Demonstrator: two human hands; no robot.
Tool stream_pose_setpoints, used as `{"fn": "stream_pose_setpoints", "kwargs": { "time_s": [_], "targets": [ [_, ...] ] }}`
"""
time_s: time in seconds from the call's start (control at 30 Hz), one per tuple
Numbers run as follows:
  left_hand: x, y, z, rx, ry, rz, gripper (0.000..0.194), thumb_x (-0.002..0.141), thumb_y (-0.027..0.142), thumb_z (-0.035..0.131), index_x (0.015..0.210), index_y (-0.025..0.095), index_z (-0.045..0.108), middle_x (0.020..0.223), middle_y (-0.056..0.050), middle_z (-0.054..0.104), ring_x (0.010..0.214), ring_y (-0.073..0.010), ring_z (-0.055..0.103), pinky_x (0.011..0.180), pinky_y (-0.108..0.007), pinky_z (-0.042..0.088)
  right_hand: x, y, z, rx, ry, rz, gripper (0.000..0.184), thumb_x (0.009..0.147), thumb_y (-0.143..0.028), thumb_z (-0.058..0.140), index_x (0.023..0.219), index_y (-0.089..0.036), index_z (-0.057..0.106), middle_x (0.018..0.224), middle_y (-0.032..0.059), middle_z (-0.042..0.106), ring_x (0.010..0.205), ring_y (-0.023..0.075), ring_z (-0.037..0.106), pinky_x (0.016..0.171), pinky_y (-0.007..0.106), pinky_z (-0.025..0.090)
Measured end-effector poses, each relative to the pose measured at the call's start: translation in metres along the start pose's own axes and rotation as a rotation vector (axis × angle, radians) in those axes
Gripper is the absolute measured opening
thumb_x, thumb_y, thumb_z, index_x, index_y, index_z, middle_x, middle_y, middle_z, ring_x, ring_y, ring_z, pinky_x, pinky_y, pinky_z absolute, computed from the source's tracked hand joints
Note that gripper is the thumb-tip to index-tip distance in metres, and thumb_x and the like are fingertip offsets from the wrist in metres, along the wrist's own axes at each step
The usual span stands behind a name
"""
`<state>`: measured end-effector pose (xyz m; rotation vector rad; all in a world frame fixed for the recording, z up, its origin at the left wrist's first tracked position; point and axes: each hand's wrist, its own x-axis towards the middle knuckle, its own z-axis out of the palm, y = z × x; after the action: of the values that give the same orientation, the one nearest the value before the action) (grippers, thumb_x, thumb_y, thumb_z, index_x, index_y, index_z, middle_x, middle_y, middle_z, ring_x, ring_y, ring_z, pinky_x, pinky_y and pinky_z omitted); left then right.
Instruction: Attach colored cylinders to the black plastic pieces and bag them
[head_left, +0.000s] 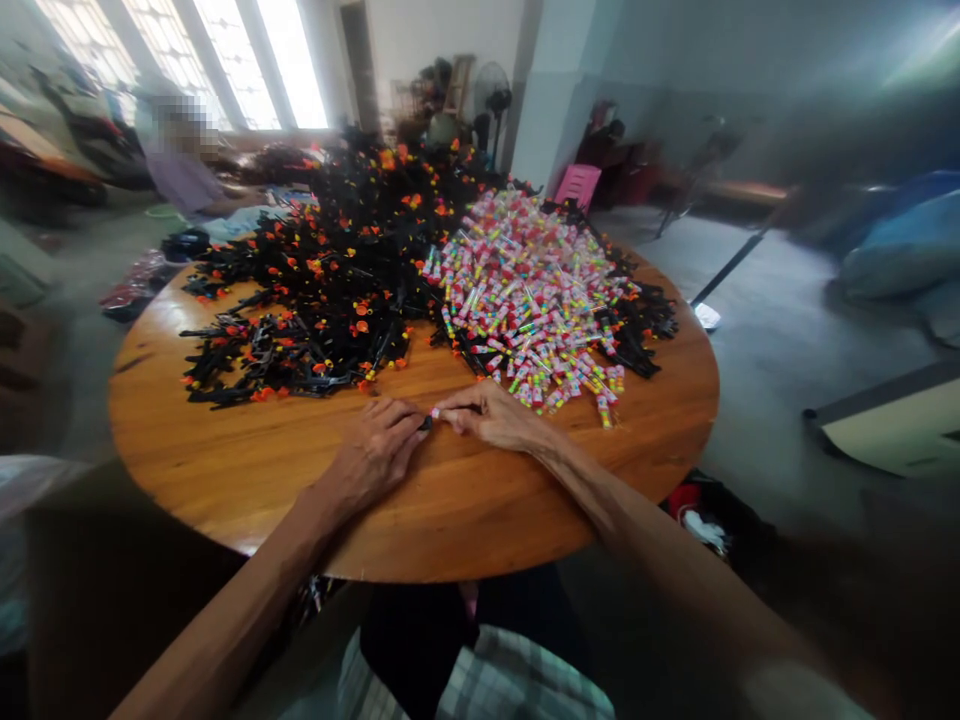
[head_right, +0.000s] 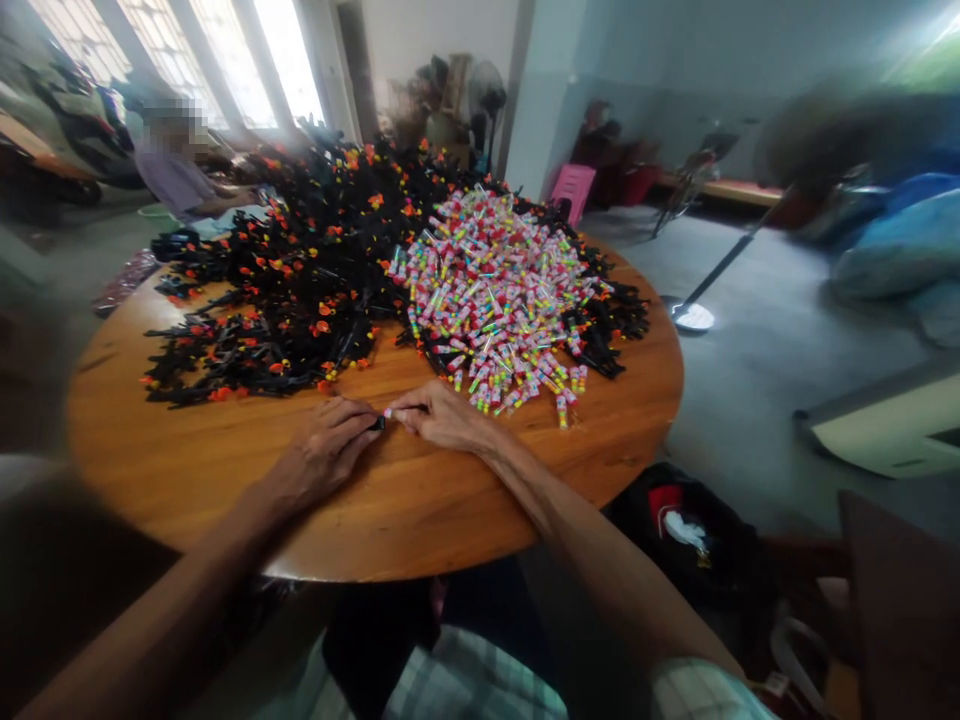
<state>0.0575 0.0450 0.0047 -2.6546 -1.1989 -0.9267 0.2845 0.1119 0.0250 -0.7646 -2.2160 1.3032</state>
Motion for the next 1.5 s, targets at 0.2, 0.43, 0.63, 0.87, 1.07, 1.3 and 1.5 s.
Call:
{"fn": "stream_pose_setpoints", "kwargs": {
  "time_s": [0.2,0.43,0.63,0.87,1.07,1.3,1.5],
  "targets": [
    [-0.002,-0.0002,0.0005,-0.003,-0.017,0.031,0.016,0.101,0.015,0.052,0.105,0.013,0.067,0.104,-0.011,0.071,0.096,-0.0226,0.062,0.088,-0.042,0.053,-0.0013,-0.0033,-0.0013,0.008,-0.001,0.014,0.026,0.088,-0.024,0.053,0.09,-0.013,0.077,0.063,-0.0041,0.051,0.062,0.0108,0.037,0.058,0.026,0.027],
    [-0.0013,0.0015,0.0003,-0.019,-0.024,0.042,0.016,0.101,0.014,0.051,0.107,0.013,0.066,0.105,-0.011,0.071,0.099,-0.0228,0.062,0.091,-0.043,0.052,-0.0035,-0.0003,-0.0006,0.046,0.019,0.051,0.03,0.09,-0.034,0.057,0.084,-0.012,0.076,0.061,-0.003,0.052,0.058,0.0104,0.038,0.055,0.026,0.027],
    [0.0006,0.0011,-0.0005,-0.014,0.021,0.049,0.014,0.1,0.014,0.054,0.107,0.015,0.066,0.107,-0.011,0.072,0.098,-0.0229,0.063,0.088,-0.043,0.053,-0.0028,0.0007,0.0001,0.032,0.053,0.041,0.032,0.091,-0.037,0.057,0.079,-0.014,0.074,0.061,-0.0022,0.055,0.059,0.0109,0.041,0.057,0.026,0.031],
    [0.0006,0.0011,-0.0005,-0.043,-0.021,0.036,0.019,0.1,0.013,0.051,0.108,0.016,0.068,0.107,-0.011,0.071,0.097,-0.0223,0.062,0.088,-0.042,0.054,-0.0043,-0.0005,0.002,0.12,0.047,0.045,0.034,0.09,-0.04,0.057,0.073,-0.013,0.07,0.06,-0.0029,0.052,0.056,0.0099,0.039,0.057,0.027,0.029],
    [0.001,0.0004,0.0005,-0.048,-0.049,0.06,0.021,0.101,0.012,0.048,0.106,0.015,0.069,0.107,-0.012,0.071,0.1,-0.0234,0.061,0.088,-0.042,0.054,-0.0061,0.0007,0.0032,0.102,0.042,0.012,0.031,0.09,-0.035,0.056,0.077,-0.013,0.072,0.061,-0.0033,0.05,0.058,0.01,0.038,0.056,0.026,0.026],
    [0.002,0.0025,-0.0033,-0.019,-0.089,0.097,0.025,0.102,0.01,0.044,0.1,0.014,0.068,0.105,-0.012,0.071,0.1,-0.0228,0.062,0.091,-0.044,0.053,-0.0072,0.0005,-0.0009,0.06,0.019,0.021,0.028,0.089,-0.031,0.057,0.082,-0.012,0.077,0.062,-0.003,0.053,0.059,0.01,0.038,0.056,0.025,0.027],
    [0.0009,0.0025,-0.0033,0.0,-0.017,0.123,0.021,0.1,0.009,0.048,0.101,0.014,0.068,0.105,-0.012,0.071,0.099,-0.023,0.06,0.088,-0.041,0.055,-0.0071,-0.0023,0.0013,0.11,0.02,0.08,0.032,0.087,-0.036,0.059,0.094,-0.011,0.078,0.062,-0.0034,0.053,0.057,0.01,0.037,0.055,0.025,0.027]
  ]
}}
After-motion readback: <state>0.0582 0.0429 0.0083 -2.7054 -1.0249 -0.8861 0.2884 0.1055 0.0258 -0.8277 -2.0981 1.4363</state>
